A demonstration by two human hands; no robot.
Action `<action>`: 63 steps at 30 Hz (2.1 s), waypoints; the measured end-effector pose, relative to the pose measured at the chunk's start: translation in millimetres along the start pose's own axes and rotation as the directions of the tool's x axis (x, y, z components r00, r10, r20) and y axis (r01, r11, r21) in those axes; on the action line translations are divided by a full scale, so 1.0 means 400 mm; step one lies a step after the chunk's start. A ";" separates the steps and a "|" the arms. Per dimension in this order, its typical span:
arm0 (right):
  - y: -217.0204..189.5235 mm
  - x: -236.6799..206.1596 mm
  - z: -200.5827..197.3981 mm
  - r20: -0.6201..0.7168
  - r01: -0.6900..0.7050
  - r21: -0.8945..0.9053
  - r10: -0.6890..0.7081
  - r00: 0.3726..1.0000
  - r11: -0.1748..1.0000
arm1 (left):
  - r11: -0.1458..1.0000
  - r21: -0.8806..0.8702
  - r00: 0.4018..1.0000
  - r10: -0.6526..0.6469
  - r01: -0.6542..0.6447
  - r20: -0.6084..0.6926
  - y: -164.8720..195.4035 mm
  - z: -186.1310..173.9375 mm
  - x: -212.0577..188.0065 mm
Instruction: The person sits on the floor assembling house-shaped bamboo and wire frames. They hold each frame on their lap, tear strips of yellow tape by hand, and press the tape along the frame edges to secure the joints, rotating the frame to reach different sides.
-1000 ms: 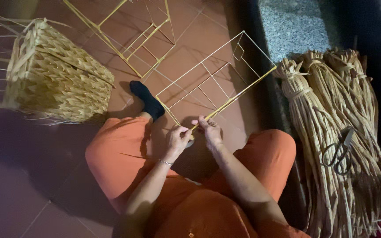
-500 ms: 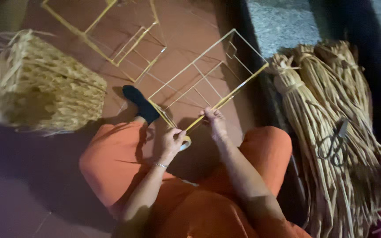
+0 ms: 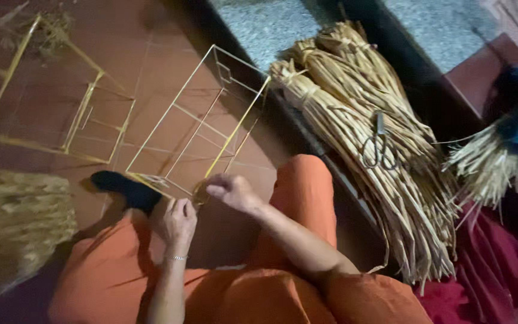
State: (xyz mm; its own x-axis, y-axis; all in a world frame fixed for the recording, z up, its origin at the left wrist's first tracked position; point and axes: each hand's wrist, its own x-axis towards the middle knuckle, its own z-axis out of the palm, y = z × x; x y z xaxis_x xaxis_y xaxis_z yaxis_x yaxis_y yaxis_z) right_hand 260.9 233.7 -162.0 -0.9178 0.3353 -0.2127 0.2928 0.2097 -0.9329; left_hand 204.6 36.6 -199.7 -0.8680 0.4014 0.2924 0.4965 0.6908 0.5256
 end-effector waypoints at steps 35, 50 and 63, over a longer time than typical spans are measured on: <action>0.262 -0.181 -0.863 -0.665 -0.511 -0.613 -0.044 0.746 0.602 | 0.934 0.061 0.899 -0.356 0.352 0.254 -0.139 -0.067 0.003; 0.123 -0.229 -0.535 0.222 -0.064 0.592 -0.085 0.971 0.803 | 0.906 -0.076 0.895 -0.394 0.417 0.210 -0.142 -0.087 -0.062; 0.013 -0.183 0.124 0.567 -0.378 -0.143 0.389 0.726 0.915 | 0.857 -0.221 0.881 -0.421 0.465 0.216 -0.152 -0.131 -0.083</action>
State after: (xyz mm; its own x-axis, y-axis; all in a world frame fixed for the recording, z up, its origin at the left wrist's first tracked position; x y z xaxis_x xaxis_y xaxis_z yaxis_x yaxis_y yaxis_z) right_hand 316.3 164.7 -165.6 -0.7048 -0.1953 -0.6820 0.6533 0.1960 -0.7313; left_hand 202.8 -50.2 -199.7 -0.9718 0.1923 -0.1366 0.0205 0.6456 0.7634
